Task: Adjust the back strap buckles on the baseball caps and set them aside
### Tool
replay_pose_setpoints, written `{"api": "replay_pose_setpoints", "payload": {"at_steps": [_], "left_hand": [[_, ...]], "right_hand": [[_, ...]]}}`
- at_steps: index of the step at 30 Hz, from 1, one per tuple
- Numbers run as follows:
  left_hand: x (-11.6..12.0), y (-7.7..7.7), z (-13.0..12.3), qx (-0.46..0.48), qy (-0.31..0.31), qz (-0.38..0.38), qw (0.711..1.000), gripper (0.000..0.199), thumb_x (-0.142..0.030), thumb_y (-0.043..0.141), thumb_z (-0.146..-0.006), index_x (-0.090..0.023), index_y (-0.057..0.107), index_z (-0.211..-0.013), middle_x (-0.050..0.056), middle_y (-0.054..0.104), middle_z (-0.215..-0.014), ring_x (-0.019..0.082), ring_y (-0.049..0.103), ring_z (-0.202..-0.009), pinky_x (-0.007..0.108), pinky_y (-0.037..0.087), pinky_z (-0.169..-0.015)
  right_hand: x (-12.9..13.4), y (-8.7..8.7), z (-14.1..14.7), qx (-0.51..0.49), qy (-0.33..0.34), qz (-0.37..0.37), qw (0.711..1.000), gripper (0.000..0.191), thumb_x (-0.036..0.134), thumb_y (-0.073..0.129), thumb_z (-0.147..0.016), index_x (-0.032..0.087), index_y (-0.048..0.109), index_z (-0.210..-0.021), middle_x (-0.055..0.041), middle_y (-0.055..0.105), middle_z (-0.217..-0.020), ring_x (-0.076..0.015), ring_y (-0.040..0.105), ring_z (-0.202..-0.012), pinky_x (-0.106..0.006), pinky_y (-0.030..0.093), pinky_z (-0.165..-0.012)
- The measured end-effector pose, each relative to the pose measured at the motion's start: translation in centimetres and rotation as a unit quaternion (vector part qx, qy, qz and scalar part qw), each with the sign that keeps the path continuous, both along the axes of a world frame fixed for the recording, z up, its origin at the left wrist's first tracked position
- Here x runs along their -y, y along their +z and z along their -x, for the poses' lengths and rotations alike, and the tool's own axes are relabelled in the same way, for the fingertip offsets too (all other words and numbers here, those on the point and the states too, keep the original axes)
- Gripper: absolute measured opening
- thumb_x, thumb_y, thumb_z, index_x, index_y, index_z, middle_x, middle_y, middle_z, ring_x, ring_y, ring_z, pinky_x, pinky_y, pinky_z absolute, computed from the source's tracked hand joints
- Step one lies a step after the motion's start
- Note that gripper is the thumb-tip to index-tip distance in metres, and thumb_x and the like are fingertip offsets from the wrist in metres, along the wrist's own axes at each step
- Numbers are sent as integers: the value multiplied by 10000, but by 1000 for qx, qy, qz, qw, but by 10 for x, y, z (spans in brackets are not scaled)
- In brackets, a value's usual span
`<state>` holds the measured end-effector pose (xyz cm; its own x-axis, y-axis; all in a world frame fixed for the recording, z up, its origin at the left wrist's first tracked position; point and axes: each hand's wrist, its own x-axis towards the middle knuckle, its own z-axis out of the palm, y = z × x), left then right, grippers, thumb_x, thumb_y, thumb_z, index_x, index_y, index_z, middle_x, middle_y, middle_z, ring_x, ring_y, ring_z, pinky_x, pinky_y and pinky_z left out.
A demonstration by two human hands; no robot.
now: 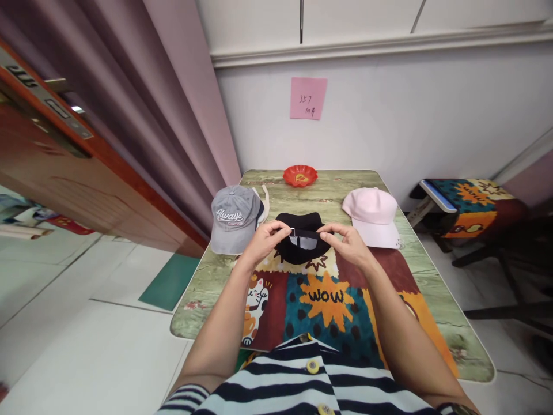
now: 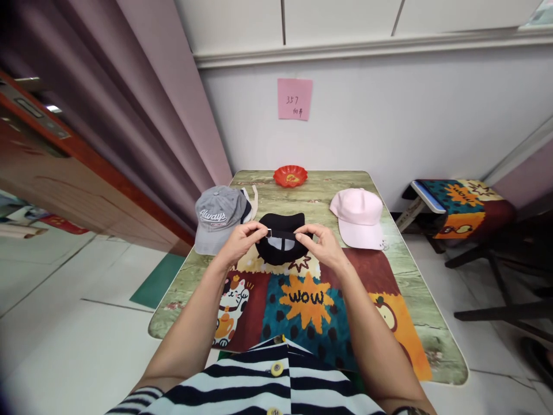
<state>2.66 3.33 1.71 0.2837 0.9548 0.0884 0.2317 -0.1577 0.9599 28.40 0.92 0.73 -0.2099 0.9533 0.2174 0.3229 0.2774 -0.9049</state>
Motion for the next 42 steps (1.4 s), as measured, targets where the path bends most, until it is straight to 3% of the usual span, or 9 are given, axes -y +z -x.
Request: {"api": "replay_pose_setpoints", "payload": {"at_steps": [6,10,14,18,22,26,30,37,42], "left_hand": [[1,4,19,-42,22,-67,997,267,-348,546,-898,-194,764,-886,76,702,-991,218,629,-963,311,499,-884],[0,-5,32,-55,28,-99,993,319,-149,524,-733,-208,766,-933,93,681,-1194,276,590,-1140,416,468,-1037],[-2,-19,38,-96,39,-126,987,542,-81,488,-618,-218,737,-1079,91,637,-1309,286,551,-1250,474,391,-1131],[-3,-22,39,-108,24,-103,989,331,-98,542,-642,-200,732,-894,117,668,-1268,306,567,-1255,515,351,-1151],[-2,-7,38,-12,-6,-26,1000,112,-183,683,-714,-179,713,-822,116,708,-1209,294,626,-1173,443,449,-1065],[-4,13,35,187,9,41,981,334,-293,830,-699,-154,713,-980,83,758,-979,216,707,-903,312,540,-861],[-5,20,23,339,21,103,935,427,-265,845,-684,-174,694,-1073,50,756,-926,180,719,-788,286,566,-772],[-4,-12,-8,460,98,191,862,288,-315,705,-806,-193,710,-1068,42,780,-1024,236,713,-1072,361,544,-996],[8,-24,-18,487,71,218,843,544,-606,584,-868,-185,700,-1192,99,738,-1216,308,618,-1263,478,481,-1084]], "right_hand": [[-5,-15,-14,32,36,-45,998,648,74,437,-748,310,666,-1306,-11,647,-1361,-248,549,-1319,-462,369,-1164],[-14,-33,-16,127,4,-81,989,786,19,468,-691,335,593,-1399,-24,587,-1439,-269,520,-1350,-504,361,-1173],[-22,-43,-11,149,-1,-90,985,765,40,516,-729,327,549,-1437,-54,582,-1440,-281,514,-1357,-520,376,-1154],[-25,-40,-11,129,3,-86,988,426,117,560,-794,282,712,-1156,-73,641,-1353,-283,581,-1278,-523,395,-1120],[-25,-23,-18,39,30,-54,997,102,282,637,-859,237,709,-915,-77,666,-1320,-279,599,-1246,-486,393,-1116],[-22,5,-23,-123,27,22,992,251,477,678,-874,227,681,-901,-40,746,-989,-239,686,-992,-392,525,-939],[-24,17,-17,-286,-28,89,954,271,514,705,-847,248,652,-858,3,710,-766,-192,685,-715,-325,577,-692],[-33,-30,7,-409,-52,189,891,159,390,706,-808,239,677,-850,-32,781,-835,-245,755,-886,-401,624,-861],[-27,-54,15,-436,-42,262,860,181,370,720,-772,221,691,-872,-67,793,-864,-282,748,-993,-465,592,-942]]}}
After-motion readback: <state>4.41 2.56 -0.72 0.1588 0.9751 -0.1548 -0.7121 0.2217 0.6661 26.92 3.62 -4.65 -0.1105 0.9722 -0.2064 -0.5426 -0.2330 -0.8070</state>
